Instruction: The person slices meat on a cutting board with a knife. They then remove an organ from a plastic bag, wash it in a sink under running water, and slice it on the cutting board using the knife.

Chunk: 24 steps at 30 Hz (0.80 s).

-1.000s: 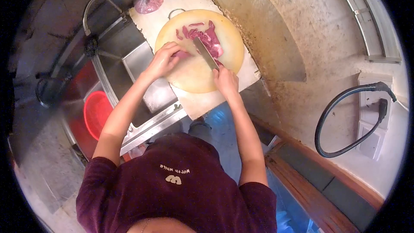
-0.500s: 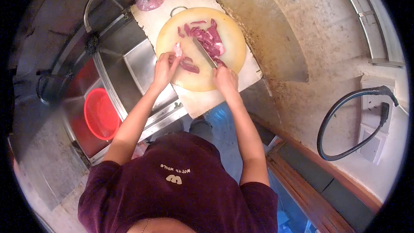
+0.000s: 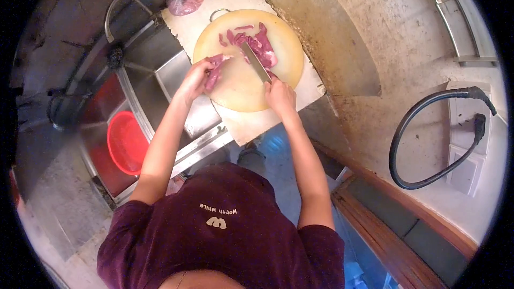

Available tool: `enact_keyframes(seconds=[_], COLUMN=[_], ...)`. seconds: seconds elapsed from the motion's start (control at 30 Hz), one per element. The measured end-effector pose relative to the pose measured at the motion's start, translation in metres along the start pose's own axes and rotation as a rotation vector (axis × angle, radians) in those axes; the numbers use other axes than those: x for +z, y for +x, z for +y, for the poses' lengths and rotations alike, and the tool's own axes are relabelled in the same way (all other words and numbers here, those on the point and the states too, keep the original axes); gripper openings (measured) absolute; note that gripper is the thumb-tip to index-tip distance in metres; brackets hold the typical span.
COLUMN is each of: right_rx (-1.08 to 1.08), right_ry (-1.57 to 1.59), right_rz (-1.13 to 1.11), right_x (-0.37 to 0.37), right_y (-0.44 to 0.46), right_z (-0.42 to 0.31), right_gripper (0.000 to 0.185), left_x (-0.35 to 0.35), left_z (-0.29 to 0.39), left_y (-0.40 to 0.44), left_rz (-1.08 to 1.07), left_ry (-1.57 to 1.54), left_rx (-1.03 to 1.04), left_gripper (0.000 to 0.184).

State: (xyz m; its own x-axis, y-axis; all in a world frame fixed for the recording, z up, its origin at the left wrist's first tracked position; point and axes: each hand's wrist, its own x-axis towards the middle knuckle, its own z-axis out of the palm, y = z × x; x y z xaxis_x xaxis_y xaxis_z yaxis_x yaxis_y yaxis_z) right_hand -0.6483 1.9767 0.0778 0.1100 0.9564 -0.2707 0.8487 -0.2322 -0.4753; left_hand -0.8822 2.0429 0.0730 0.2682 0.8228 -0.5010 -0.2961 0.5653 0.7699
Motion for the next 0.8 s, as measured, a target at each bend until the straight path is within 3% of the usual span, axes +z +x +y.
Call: enact_keyframes(seconds=[0.2,0.4,0.63,0.73,0.8], right_rx=[0.006,-0.008,-0.034,-0.092,-0.175], right_ry=[-0.014,-0.013,-0.093,-0.141,-0.156], right_rz=[-0.010,0.001,-0.042,-0.010,0.026], right_x=[0.000,0.001,0.000,0.000,0.004], right_y=[0.000,0.002,0.000,-0.015,-0.028], right_z=[0.000,0.000,-0.005,-0.012,-0.016], right_gripper=[0.027,0.027,0.027,0.025,0.022], left_x=[0.005,0.008,0.003,-0.004,0.005], left_z=[0.008,-0.057,-0.075,-0.070,-0.063], left_y=[-0.016,-0.014,-0.022,-0.023,-0.034], left_rz=[-0.132,0.074,0.112,0.099,0.257], left_ry=[-0.386,0.149,0.302,0.655,1.076], left_rx=[-0.053,-0.125,-0.049,0.064,0.275], left_gripper=[0.038,0.040,0.028,0.028,0.026])
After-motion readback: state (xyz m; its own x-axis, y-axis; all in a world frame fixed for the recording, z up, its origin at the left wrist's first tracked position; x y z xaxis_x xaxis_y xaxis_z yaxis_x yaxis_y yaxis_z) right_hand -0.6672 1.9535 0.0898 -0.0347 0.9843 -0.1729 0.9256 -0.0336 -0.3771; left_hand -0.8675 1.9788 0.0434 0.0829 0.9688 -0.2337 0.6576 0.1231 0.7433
